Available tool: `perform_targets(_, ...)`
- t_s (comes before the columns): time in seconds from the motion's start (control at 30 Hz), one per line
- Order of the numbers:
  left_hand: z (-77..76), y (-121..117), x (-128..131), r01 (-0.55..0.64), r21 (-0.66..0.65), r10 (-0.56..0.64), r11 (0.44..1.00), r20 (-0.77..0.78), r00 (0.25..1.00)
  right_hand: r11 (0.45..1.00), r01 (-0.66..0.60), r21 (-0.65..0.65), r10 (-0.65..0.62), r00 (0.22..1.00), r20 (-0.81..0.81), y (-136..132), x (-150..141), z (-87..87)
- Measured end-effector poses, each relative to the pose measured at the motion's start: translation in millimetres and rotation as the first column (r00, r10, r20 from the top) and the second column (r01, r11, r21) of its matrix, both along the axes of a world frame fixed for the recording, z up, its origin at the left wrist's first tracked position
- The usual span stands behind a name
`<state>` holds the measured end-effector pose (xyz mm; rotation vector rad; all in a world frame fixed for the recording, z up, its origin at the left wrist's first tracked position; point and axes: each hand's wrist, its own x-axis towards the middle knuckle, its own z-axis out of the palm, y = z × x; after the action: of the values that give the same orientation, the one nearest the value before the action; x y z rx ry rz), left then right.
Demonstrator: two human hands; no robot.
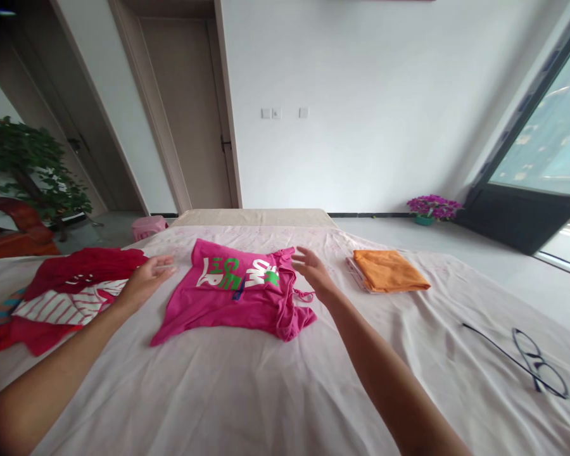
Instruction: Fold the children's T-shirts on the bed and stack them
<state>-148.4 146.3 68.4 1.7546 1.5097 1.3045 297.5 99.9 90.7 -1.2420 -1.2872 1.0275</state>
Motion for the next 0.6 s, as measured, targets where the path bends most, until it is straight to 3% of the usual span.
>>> perform_targets(0.1, -24.2, -33, -11, 0.128, -0.159, -0.169, 0.979, -0.273, 0.947, 0.958, -0.208, -0.198, 0.236, 0.963, 0.133, -32, 21, -29.7)
perform_targets(0.2, -41.9, -63, -17, 0.202, -0.241, -0.295, 0.949, -0.458, 0.838, 0.917, -0.313, -0.247, 0.377, 0.882, 0.281, -59, 40, -50.8)
perform_targets(0.33, -53.0, -83, -15, 0.206, -0.201, -0.288, 0.958, -0.678, 0.676, 0.947, -0.309, -0.093, 0.292, 0.698, 0.654, -78, 41, -63.5)
perform_targets(0.43, -57.1, -82, -12, 0.169, -0.147, -0.221, 0.975, -0.743, 0.632, 0.965, -0.262, 0.022, 0.139, 0.581, 0.802, -81, 26, -66.6)
perform_targets(0.5, -58.5, -76, -12, 0.127, -0.116, -0.171, 0.985, -0.726, 0.666, 0.979, -0.193, 0.065, 0.065, 0.597, 0.8, -80, 17, -66.2)
perform_targets(0.6, -55.4, -68, -19, 0.028, -0.109, -0.088, 0.994, -0.598, 0.797, 0.995, -0.101, 0.003, 0.08, 0.81, 0.582, -81, 15, -59.8)
